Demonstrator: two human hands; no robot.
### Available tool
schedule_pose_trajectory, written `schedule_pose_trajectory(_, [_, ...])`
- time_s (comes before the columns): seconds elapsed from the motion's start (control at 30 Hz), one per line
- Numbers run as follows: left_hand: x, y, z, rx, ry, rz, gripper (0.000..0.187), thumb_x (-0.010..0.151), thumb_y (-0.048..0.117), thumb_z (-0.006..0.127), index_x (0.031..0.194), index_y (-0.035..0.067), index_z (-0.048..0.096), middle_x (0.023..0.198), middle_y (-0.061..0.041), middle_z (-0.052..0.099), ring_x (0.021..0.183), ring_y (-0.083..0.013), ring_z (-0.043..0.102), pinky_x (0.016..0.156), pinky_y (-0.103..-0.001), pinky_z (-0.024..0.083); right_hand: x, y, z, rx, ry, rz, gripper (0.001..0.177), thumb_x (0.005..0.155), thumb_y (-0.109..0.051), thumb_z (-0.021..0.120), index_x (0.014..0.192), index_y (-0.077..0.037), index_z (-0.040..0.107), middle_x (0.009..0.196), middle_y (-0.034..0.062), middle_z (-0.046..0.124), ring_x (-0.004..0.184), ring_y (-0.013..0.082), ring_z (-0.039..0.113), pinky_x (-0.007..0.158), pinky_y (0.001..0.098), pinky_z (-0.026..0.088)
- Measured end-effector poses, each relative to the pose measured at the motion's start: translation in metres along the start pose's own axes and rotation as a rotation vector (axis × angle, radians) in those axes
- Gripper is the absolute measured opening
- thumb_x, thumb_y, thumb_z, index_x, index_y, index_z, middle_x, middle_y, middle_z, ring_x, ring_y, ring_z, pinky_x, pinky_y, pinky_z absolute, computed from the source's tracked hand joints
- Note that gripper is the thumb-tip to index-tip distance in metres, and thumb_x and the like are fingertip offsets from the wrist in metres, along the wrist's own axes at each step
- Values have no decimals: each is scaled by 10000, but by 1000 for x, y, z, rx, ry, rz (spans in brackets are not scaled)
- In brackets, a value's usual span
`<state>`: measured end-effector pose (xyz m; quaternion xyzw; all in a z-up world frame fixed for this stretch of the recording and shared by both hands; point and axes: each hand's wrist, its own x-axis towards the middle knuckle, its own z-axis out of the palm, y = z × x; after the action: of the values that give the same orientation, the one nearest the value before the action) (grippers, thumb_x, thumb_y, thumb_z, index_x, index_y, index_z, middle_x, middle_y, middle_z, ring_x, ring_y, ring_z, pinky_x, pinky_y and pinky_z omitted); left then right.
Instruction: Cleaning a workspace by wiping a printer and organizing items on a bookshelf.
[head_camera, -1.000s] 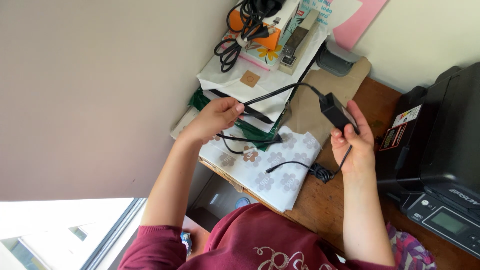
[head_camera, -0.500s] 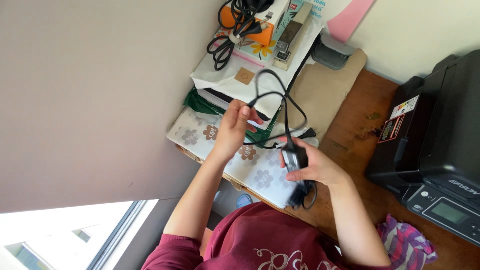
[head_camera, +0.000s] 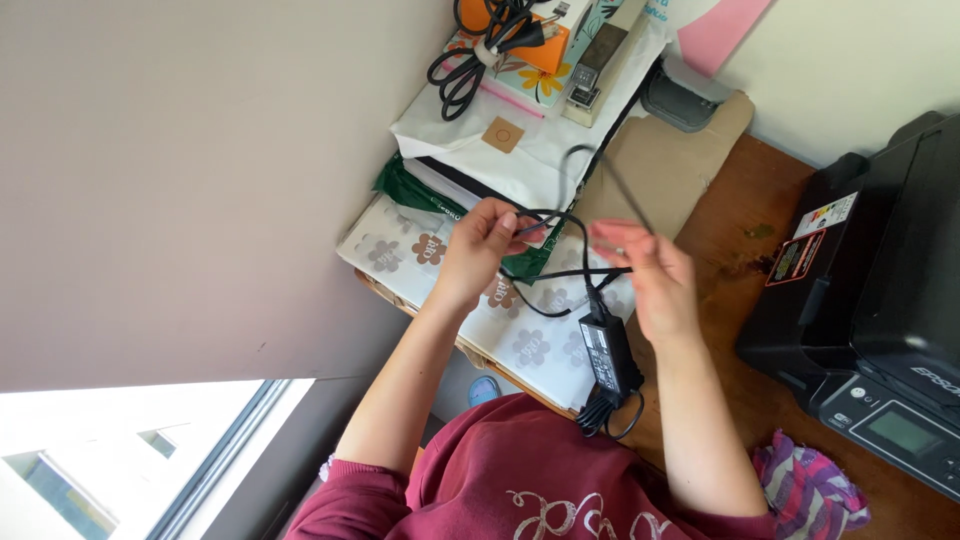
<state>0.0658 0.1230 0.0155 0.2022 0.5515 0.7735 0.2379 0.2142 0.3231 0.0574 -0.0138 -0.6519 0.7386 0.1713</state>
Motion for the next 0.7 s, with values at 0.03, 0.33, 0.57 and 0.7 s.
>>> schedule_pose_trajectory(0.03, [-1, -1, 1, -1, 1, -1, 168, 1082, 172, 499, 1027, 46, 596, 986, -69, 735, 909, -128, 718, 807, -271, 556, -10, -6, -11, 0, -1, 2, 553, 1095, -481, 518, 1298, 27, 597, 1236, 176, 659, 1147, 304, 661, 991, 458, 559])
schedule_pose_trajectory(0.33, [-17, 19, 25, -257, -143, 119, 205, 1123, 225, 462, 1102, 61, 584, 1460, -178, 588, 1326, -239, 564, 1155, -384, 417, -72, -25, -70, -177, -206, 167, 212, 1030, -122, 639, 1138, 52, 692, 1060, 214, 763, 987, 311, 739, 911, 418, 588])
schedule_pose_trajectory(0.57, [-18, 57, 45, -627, -388, 88, 246, 1111, 351, 559, 1121, 108, 594, 1517, -284, 545, 1449, -408, 508, 1264, -482, 361, -72, -81, -45, -268, 362, -70, 437, 878, 107, 540, 1307, 28, 570, 1084, 108, 649, 935, 204, 663, 933, 332, 545])
schedule_pose_trajectory(0.7, [-15, 72, 58, -707, -435, 106, 279, 1114, 386, 566, 1106, 107, 565, 1432, -245, 584, 1459, -434, 507, 1273, -501, 366, -54, -153, 33, -1224, 371, -446, 450, 765, 129, 607, 1210, 66, 600, 1265, 287, 555, 1181, 399, 615, 1050, 435, 502])
